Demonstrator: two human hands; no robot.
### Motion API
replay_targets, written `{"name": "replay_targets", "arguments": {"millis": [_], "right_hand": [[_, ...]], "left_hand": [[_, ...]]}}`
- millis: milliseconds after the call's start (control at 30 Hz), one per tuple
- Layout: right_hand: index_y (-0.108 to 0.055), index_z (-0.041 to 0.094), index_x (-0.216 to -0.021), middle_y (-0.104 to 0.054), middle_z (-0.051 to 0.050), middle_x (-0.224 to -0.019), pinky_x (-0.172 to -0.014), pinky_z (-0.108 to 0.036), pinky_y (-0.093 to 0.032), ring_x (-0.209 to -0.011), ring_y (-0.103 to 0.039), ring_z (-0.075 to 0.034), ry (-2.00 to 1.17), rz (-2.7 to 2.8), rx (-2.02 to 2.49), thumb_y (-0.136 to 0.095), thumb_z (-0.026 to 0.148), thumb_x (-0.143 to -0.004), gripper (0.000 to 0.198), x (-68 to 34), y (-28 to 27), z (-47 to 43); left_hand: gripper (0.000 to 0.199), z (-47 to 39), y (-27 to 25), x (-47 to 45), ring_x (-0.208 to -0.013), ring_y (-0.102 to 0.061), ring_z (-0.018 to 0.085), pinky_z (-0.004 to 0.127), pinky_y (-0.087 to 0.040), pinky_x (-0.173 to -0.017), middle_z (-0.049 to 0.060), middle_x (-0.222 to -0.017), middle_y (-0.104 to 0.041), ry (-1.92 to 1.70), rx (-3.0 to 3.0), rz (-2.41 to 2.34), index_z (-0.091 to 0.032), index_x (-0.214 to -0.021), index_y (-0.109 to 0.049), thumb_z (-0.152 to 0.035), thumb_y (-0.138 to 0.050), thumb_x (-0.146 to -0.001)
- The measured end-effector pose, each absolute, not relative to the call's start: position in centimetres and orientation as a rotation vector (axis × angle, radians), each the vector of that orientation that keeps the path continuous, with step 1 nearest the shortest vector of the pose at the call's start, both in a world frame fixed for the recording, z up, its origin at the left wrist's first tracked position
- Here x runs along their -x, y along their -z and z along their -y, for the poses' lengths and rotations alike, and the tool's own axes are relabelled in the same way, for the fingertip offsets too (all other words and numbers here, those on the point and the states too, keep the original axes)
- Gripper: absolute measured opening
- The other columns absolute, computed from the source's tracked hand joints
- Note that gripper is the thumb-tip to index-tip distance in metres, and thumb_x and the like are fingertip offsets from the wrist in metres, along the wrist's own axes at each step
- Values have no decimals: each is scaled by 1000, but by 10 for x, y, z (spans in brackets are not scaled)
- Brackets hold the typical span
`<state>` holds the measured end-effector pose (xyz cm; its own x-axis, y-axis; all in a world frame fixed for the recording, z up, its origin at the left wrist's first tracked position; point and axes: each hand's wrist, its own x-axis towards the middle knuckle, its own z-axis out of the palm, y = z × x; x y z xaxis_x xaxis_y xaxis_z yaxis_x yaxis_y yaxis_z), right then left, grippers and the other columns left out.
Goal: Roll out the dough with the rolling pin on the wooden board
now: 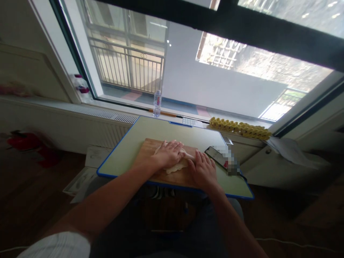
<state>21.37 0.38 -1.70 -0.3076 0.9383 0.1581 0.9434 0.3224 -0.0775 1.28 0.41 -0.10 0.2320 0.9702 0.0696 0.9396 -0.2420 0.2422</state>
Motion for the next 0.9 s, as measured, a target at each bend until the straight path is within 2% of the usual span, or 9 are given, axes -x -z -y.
{"name": "replay_targets", "arguments": {"millis": [133,233,433,500,600,700,767,900], "right_hand": [[-41,14,-163,-43,-16,-167,-124,-57,-25,-158,-31,-34,70,2446,1758,-23,58,-110,72,-207,12,-30],[-42,14,-163,-42,-15,-168,-124,-60,-26,-158,-31,-35,48,2446,1759,-21,57,-110,71,-201,8,-38],[-51,18,-158,-51,-11,-162,-124,-62,-28,-157,-35,-36,17,2420,1723,-22,55,-110,67,-195,6,-34],[-55,23,-155,-54,-9,-161,-124,-61,-30,-155,-38,-34,28,2404,1702,-28,52,-110,60,-195,9,-29],[-55,29,-154,-51,-7,-162,-125,-56,-33,-155,-41,-31,1,2412,1663,-36,52,-108,55,-196,14,-13],[-54,23,-156,-53,-9,-161,-125,-49,-36,-152,-45,-30,-19,2401,1586,-43,48,-106,57,-197,18,12],[-53,19,-157,-52,-10,-161,-124,-49,-37,-151,-47,-31,-17,2395,1517,-48,46,-104,59,-199,21,32],[-54,24,-157,-50,-6,-163,-124,-52,-38,-150,-48,-32,-4,2379,1449,-56,40,-99,60,-206,27,58]], "left_hand": [[62,-50,-3,-18,-162,-19,39,72,-10,-126,7,-175,-29,-237,-2250,-1869,-30,-162,-44,-54,-24,-108],[58,-75,-3,-21,-161,-21,39,73,-8,-125,7,-174,-33,-264,-2221,-1878,-35,-158,-49,-55,-32,-107],[46,-89,-4,-25,-156,-35,42,77,-19,-121,13,-166,-45,-311,-2298,-1880,-34,-144,-64,-47,-46,-104],[44,-82,-4,-23,-154,-38,42,78,-24,-119,13,-164,-49,-332,-2338,-1878,-33,-141,-67,-44,-49,-103],[46,-60,1,-16,-152,-42,39,72,-32,-119,13,-163,-49,-376,-2385,-1884,-30,-144,-64,-42,-40,-106],[52,-24,11,-7,-150,-47,34,62,-37,-121,15,-158,-55,-448,-2441,-1869,-23,-151,-58,-42,-35,-109],[54,4,20,-2,-151,-46,34,64,-33,-124,15,-160,-54,-515,-2479,-1930,-20,-154,-54,-43,-34,-110],[56,57,32,5,-150,-47,33,65,-25,-127,13,-160,-54,-637,-2432,-2060,-22,-154,-55,-51,-40,-108]]}}
